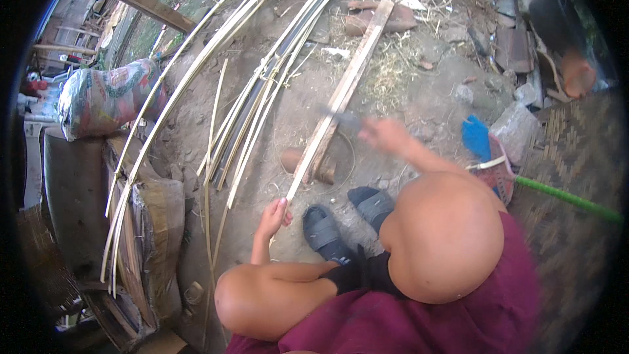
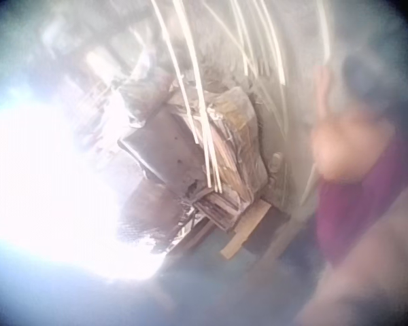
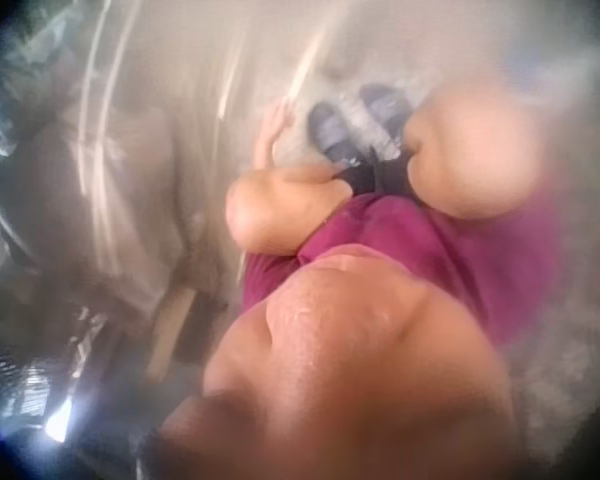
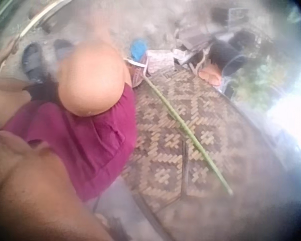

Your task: The person sits on the ground and uses a knife to split long bamboo strips into thinner pieces. The person repeatedly positions each strip on a wooden block and strikes it with the knife to separate the layers, then gathers the finished strips.

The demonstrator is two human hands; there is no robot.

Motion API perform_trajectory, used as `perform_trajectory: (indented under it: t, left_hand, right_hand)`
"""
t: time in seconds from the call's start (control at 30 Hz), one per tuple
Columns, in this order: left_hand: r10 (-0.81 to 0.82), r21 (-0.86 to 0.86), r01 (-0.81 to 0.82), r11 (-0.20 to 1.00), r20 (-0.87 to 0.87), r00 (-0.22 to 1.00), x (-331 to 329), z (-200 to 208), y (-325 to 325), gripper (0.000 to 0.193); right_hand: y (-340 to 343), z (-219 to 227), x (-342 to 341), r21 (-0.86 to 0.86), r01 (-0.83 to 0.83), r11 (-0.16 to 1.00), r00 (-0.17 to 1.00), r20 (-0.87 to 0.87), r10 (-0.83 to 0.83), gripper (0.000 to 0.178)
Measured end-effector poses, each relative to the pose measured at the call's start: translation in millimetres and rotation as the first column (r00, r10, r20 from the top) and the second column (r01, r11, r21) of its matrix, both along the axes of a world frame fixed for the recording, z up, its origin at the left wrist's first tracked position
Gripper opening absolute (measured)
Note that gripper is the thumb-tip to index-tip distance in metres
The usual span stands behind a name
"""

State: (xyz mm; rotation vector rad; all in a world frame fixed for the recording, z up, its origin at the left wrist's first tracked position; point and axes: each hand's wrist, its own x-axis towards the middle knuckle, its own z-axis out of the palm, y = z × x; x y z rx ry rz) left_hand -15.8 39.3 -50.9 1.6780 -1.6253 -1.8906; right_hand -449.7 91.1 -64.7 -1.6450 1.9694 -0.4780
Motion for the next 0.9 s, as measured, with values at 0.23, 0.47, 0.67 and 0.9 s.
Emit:
perform_trajectory:
  t: [0.23, 0.47, 0.67, 0.9]
  left_hand:
    - [-0.071, -0.098, 0.086, 0.991, 0.146, 0.987, 55.7, 12.2, 22.9, 0.033]
    - [-0.122, -0.255, 0.163, 0.953, 0.167, 0.978, 31.6, -5.2, 19.3, 0.031]
    - [-0.235, -0.546, 0.519, 0.657, 0.505, 0.830, -54.3, 12.4, 9.1, 0.033]
    - [-0.236, -0.446, 0.375, 0.813, 0.337, 0.911, 15.6, 2.7, 26.5, 0.043]
  right_hand:
    - [-6.9, -5.9, -95.0, -0.001, 0.369, 0.930, 0.907, -0.218, -0.360, 0.045]
    - [-0.9, 23.7, -53.3, -0.049, 0.360, 0.932, 0.931, -0.040, -0.362, 0.043]
    - [49.0, 51.2, 88.5, 0.205, -0.277, 0.939, 0.956, -0.041, 0.291, 0.045]
    - [-12.8, -7.7, -130.2, -0.090, 0.552, 0.829, 0.800, -0.225, -0.557, 0.038]
